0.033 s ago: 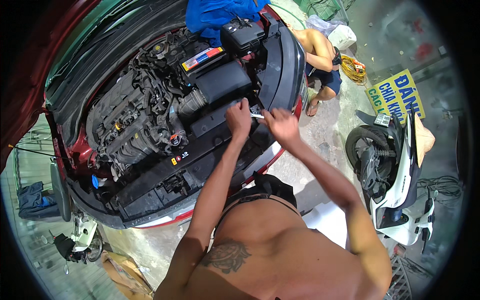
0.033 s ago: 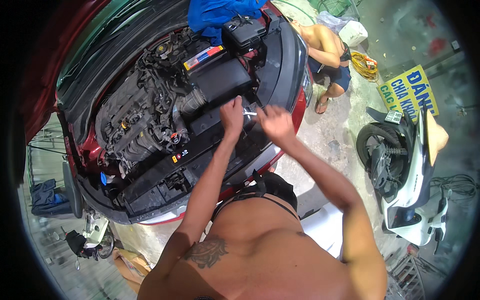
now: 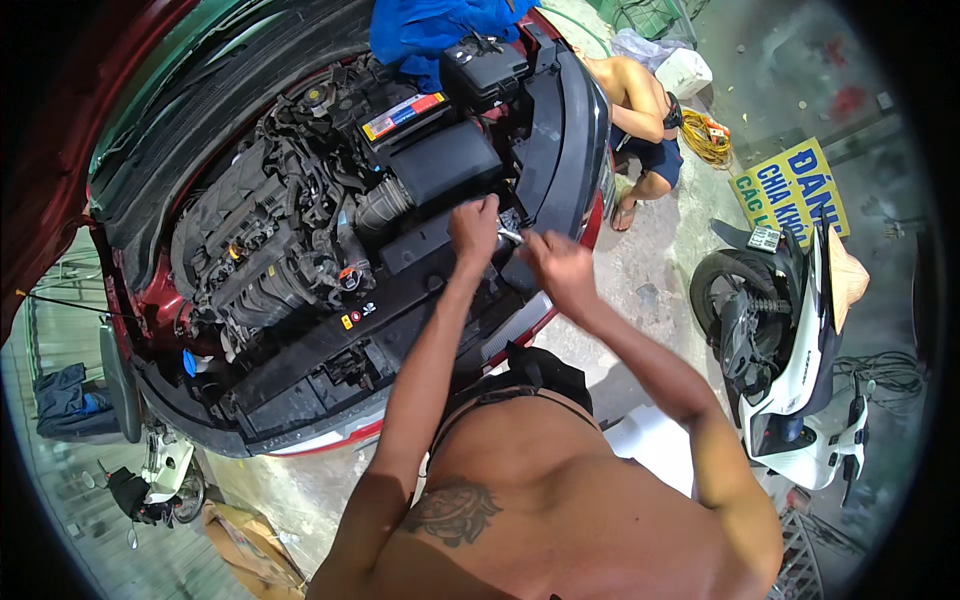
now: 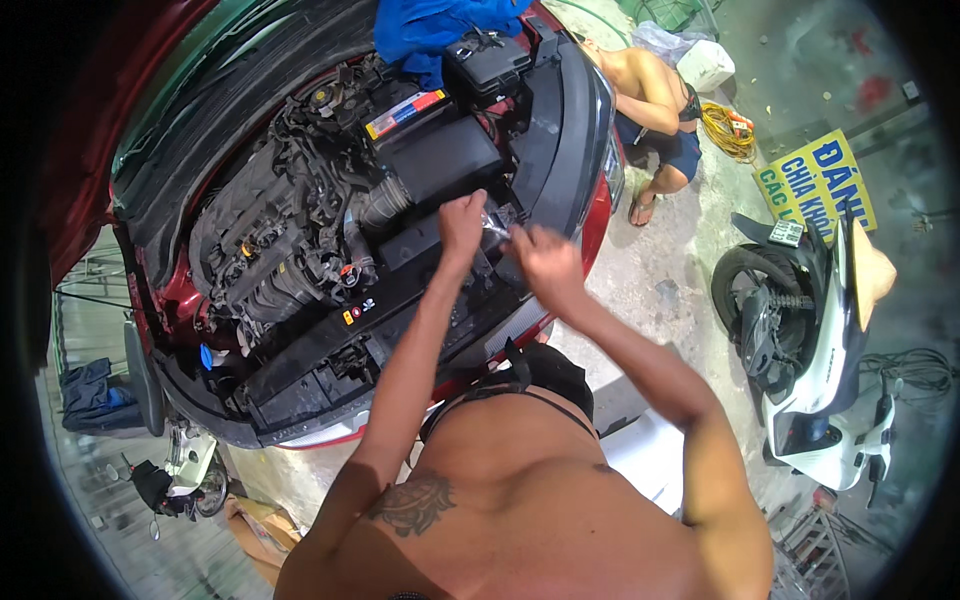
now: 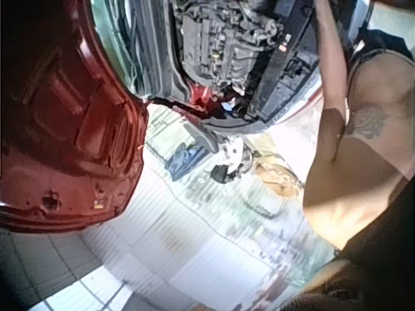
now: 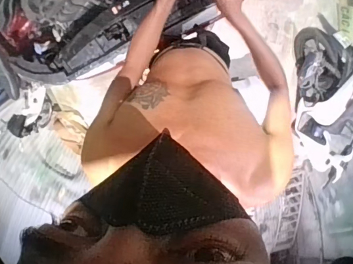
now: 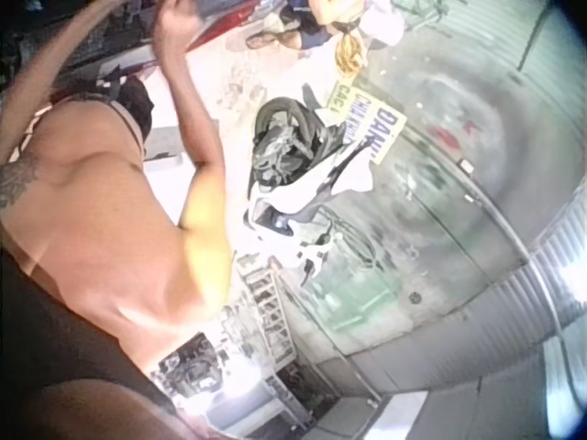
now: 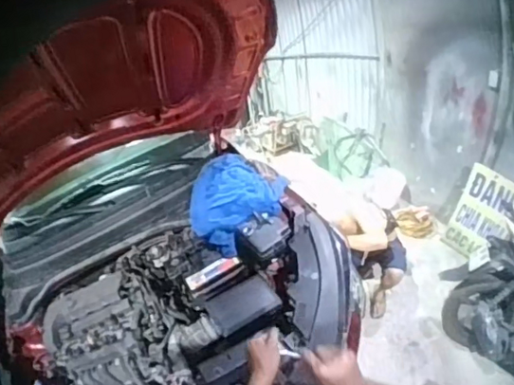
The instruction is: The person works on a red car in a garage, first removing a black plastic trim piece from the rear wheel arch using a screwdriver. They then move to the front of the car and use a wrench to tighten bolts on the engine bay components.
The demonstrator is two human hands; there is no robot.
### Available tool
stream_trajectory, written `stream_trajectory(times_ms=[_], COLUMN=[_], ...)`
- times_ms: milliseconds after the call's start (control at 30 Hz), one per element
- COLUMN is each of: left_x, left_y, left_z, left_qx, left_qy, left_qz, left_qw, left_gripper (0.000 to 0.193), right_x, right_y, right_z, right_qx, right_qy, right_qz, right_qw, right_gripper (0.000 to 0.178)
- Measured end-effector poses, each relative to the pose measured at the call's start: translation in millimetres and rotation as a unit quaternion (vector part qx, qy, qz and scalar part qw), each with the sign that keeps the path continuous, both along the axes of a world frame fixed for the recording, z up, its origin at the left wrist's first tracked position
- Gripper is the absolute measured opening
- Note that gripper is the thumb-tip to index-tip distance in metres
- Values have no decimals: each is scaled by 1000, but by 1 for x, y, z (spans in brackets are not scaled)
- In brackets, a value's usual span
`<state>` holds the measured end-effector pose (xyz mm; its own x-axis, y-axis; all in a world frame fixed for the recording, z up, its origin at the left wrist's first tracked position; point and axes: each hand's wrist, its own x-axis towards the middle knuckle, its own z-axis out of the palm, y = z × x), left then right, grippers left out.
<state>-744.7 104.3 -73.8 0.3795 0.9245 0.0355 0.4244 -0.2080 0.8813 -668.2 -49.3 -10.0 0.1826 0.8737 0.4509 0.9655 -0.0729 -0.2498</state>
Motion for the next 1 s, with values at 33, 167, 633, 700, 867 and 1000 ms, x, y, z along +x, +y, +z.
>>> stream_trajectory(times_ms=[33,167,633,700,867,1000], left_x=[-5,-13,-39,-30,-12,-10], left_y=[10,21,-66,-54,-38,5], left_z=[1,15,37,34,41,7], left_qx=[-81,-157,-6,-87,-102,-136], left_qy=[-46,-31,-69,-91,-83,-104], left_qz=[-139,-253,-21,38,85,-34], left_qw=[986,954,997,991,988,985], left_gripper=[51,50,36,43,51,48], right_x=[-22,-22,81,72,31,-39], right_y=[-16,-29,80,63,7,-36], right_z=[-2,4,8,10,-3,-1], right_qx=[-83,-119,-105,-94,11,54], right_qy=[97,193,179,216,290,327], right_qz=[-63,25,133,112,-95,-136], right_qw=[990,974,969,965,952,933], right_gripper=[29,30,47,47,41,26])
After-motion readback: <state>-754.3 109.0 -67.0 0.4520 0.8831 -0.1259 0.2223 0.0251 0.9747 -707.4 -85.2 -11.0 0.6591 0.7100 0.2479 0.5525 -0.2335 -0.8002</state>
